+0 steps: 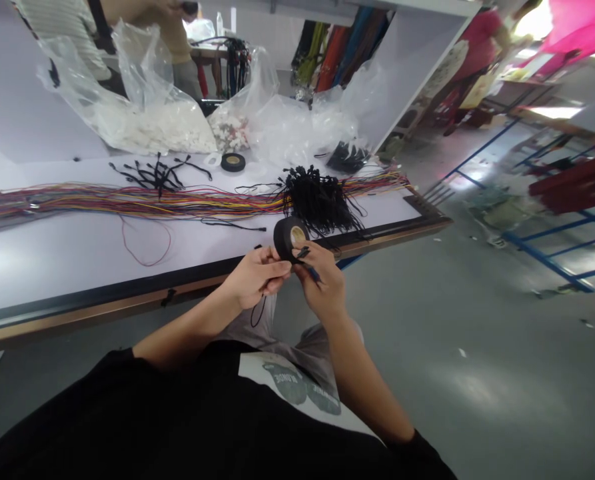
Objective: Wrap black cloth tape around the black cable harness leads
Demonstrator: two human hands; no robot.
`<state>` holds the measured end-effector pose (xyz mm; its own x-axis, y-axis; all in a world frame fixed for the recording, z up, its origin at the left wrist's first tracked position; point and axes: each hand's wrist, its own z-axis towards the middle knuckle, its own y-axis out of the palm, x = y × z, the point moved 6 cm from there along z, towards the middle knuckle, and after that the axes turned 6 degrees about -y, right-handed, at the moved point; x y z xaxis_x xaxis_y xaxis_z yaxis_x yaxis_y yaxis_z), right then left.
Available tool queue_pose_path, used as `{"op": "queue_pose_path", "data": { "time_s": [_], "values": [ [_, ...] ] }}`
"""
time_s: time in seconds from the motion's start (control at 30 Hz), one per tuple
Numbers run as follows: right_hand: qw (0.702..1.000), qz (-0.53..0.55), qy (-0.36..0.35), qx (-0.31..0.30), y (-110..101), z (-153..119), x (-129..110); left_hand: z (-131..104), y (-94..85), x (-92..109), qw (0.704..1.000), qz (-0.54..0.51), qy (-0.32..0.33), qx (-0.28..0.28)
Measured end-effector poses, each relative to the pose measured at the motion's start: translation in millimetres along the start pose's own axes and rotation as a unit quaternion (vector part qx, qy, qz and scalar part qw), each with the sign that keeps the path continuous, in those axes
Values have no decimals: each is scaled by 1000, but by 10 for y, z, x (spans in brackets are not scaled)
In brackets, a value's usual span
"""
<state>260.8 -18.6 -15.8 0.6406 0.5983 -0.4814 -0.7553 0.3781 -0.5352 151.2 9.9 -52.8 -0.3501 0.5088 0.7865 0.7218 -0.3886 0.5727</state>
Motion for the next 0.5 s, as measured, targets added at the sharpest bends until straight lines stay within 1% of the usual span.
{"op": "queue_pose_path", "data": {
  "time_s": [0.07,0.13,0.2,0.27,0.33,0.37,0.43,0.5],
  "values": [
    [998,68,5,9,10,-3,42,23,30,-56,996,-9,-66,-56],
    [990,139,27,-2,40,-7,95,29,49,-87,988,-6,-117,-96],
    [978,199,60,-19,78,-18,144,28,57,-95,983,-1,-144,-117],
    [967,234,99,-20,97,-37,184,22,75,-106,979,0,-159,-130],
    [961,245,128,-8,90,-58,198,22,101,-120,979,-4,-156,-132],
    [959,250,137,-7,88,-65,191,28,111,-122,982,-10,-141,-125],
    [950,276,144,-24,105,-74,148,48,123,-114,991,-23,-88,-95],
    [939,304,154,-35,116,-75,98,60,120,-103,998,-27,-25,-55]
  ]
}}
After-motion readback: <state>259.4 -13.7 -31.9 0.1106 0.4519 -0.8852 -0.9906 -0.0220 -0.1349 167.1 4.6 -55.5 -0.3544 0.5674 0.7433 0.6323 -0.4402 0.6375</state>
